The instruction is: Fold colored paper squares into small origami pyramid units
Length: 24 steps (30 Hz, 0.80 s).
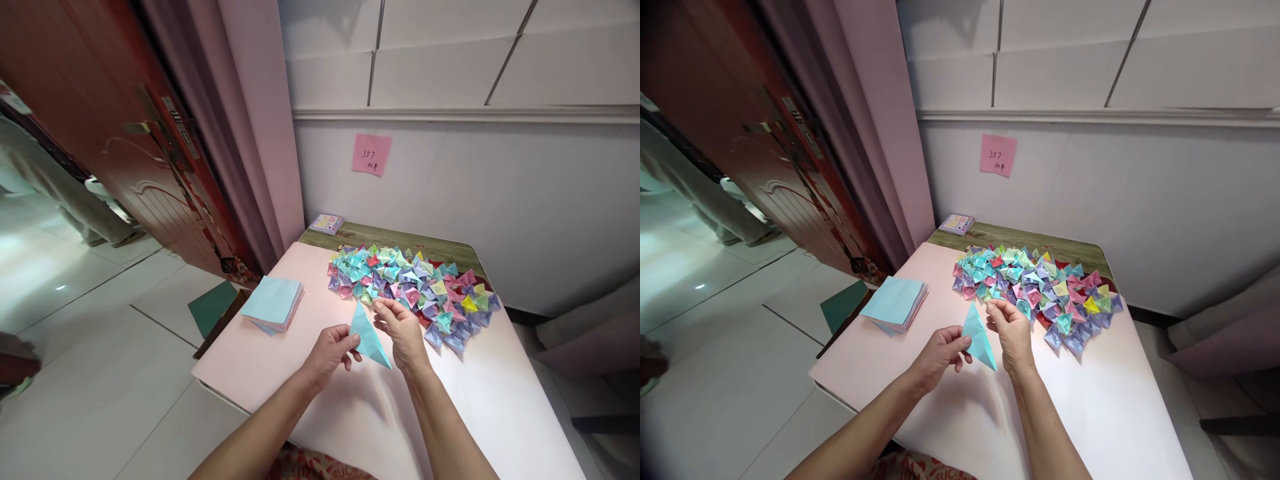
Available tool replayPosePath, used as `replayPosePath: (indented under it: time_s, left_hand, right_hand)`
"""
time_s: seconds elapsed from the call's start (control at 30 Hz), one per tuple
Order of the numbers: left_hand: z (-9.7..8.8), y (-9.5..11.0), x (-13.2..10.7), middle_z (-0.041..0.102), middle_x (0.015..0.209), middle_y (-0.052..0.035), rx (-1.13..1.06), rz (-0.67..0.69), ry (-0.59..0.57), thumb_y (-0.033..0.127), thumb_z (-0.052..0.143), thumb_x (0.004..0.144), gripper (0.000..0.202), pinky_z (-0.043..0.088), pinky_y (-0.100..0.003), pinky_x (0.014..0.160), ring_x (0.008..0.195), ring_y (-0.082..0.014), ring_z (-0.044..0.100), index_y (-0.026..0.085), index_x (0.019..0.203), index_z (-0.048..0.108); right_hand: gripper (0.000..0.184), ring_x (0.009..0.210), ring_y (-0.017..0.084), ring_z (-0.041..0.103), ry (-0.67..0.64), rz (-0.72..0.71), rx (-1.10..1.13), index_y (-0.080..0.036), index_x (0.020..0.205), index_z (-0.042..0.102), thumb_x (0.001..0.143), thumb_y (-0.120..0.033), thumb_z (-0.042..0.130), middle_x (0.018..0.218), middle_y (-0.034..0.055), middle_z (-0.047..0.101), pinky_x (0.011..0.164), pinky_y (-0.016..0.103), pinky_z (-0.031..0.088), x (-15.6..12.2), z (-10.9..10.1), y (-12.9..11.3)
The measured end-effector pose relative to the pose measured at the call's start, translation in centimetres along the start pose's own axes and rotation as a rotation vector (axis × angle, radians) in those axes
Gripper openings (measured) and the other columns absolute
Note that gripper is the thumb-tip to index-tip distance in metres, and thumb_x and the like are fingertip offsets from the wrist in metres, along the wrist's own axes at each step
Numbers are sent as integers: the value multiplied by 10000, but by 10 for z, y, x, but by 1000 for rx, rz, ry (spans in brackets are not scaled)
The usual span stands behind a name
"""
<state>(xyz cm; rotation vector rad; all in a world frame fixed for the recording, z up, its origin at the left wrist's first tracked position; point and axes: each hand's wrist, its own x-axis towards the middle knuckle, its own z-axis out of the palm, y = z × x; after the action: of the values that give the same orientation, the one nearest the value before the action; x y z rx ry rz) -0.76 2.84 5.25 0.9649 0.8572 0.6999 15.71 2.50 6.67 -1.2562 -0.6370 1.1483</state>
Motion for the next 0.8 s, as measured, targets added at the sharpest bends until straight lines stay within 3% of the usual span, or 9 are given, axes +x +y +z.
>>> replayPosePath:
  time_s: [0.07, 0.13, 0.3, 0.53, 0.67, 0.8]
  left_hand:
    - [-2, 0, 1, 617, 715, -31, -157, -29, -36, 433, 750, 734, 338, 389, -210, 468, 574, -114, 572, 126, 819, 636]
    - [-4, 1, 2, 607, 715, -27, -280, -38, -73, 414, 753, 745, 327, 417, -223, 507, 570, -109, 561, 128, 859, 644]
    - [-1, 9, 2, 598, 708, -44, -373, -4, -178, 371, 716, 784, 300, 444, -258, 585, 601, -131, 562, 118, 939, 675]
    - [1, 19, -3, 639, 788, -78, -310, -1, -276, 426, 719, 756, 349, 455, -288, 626, 632, -159, 593, 125, 930, 688]
    - [-3, 22, -5, 637, 776, -62, -217, 20, -256, 447, 715, 762, 366, 485, -284, 678, 679, -157, 604, 134, 948, 678]
    - [-11, 24, -2, 615, 741, -37, 8, 53, -236, 476, 678, 794, 355, 452, -209, 505, 611, -125, 594, 135, 882, 638]
  right_hand:
    - [396, 678, 124, 566, 2, 53, 10, -209, 895, 725, 641, -501, 813, 821, 6, 651, 638, 254, 495, -4, -4, -3]
    - [415, 670, 121, 568, -79, 118, -13, -191, 892, 726, 652, -520, 808, 832, 21, 645, 610, 241, 492, -12, -7, -5]
    - [431, 614, 104, 569, -260, 181, 16, -178, 888, 715, 689, -555, 777, 801, 23, 637, 566, 220, 488, -30, -3, -11]
    - [440, 481, 123, 554, -347, 174, -15, -174, 801, 651, 738, -606, 705, 554, -12, 567, 510, 243, 462, -33, 9, -19]
    - [411, 496, 134, 559, -352, 171, -45, -186, 814, 641, 746, -588, 697, 576, -13, 591, 519, 255, 469, -33, 10, -17]
    - [330, 615, 163, 604, -356, 149, -124, -183, 798, 650, 751, -507, 691, 690, 15, 647, 587, 276, 490, -30, 7, -14]
